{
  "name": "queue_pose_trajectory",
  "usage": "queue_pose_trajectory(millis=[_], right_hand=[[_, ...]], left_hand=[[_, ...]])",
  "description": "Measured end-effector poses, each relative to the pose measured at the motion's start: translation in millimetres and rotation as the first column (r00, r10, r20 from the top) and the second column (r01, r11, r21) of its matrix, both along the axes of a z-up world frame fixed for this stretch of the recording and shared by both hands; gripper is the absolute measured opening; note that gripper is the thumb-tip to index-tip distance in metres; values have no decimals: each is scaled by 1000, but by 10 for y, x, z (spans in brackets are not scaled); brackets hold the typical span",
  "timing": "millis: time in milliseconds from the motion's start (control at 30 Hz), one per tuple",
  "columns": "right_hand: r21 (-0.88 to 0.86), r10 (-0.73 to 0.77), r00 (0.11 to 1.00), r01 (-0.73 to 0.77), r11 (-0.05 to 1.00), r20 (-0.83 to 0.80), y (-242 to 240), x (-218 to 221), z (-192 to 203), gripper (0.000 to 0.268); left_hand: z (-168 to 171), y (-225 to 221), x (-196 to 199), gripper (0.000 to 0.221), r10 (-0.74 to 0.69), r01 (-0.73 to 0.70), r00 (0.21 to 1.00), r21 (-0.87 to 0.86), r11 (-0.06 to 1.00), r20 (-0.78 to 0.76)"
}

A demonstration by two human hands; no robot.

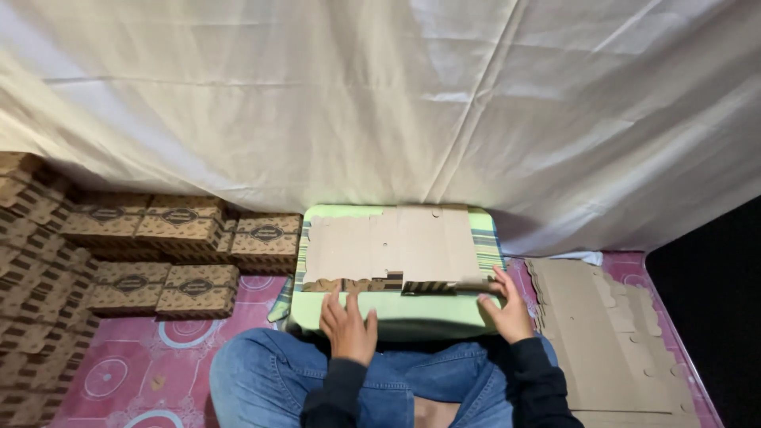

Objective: Assemble small cardboard boxes on a lap table.

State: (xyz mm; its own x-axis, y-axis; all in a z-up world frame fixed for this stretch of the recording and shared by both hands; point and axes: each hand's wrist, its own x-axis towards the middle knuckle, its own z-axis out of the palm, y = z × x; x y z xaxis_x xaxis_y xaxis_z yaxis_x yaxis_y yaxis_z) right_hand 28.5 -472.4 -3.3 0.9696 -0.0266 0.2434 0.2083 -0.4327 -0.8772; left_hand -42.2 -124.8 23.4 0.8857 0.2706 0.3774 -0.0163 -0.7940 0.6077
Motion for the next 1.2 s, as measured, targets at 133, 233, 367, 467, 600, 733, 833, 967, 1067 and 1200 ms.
queue_pose_trajectory(millis=[133, 233, 367, 467, 600, 733, 833, 967, 1067, 1200], right_hand=[[-106, -38, 997, 45, 993, 63, 305, -261, 339, 66], [-388, -235, 972, 208, 898, -22, 704, -520, 667, 44], [-249, 125, 990, -136, 959, -60, 1221, -981, 993, 29], [-25, 347, 900, -366, 930, -262, 1459, -1188, 1361, 29], [104, 342, 903, -326, 940, -259, 1492, -1122, 1478, 29], [103, 263, 950, -248, 963, -167, 1211, -919, 1036, 28], [288, 183, 960, -118, 950, -210, 932, -797, 623, 27], [600, 114, 931, 125, 790, -345, 767, -839, 771, 43], [859, 297, 898, 148, 490, -324, 670, -927, 846, 59], [980, 412, 900, 66, 190, -141, 435, -994, 441, 63]], left_hand=[[15, -33, -447, 48, -43, 41, 999, -81, 996, -25], [-222, -190, -686, 50, -156, 138, 983, -165, 977, -98], [-1054, -572, -885, 84, -511, 343, 851, -608, 716, -122], [-1228, -824, -892, 84, -526, 127, 850, -953, 277, -40], [-1018, -827, -873, 58, -202, -28, 977, -903, -428, 65], [-1014, -555, -879, 51, 0, 29, 999, -896, -443, 33], [-1408, -180, -982, 57, -30, -87, 996, -894, -440, -83], [-1666, 502, -1071, 71, -94, 8, 995, -955, -296, 38], [-608, 810, -1011, 73, -87, 115, 983, -916, -384, 160], [-258, 979, -877, 67, -385, 37, 923, -992, 124, -13]])
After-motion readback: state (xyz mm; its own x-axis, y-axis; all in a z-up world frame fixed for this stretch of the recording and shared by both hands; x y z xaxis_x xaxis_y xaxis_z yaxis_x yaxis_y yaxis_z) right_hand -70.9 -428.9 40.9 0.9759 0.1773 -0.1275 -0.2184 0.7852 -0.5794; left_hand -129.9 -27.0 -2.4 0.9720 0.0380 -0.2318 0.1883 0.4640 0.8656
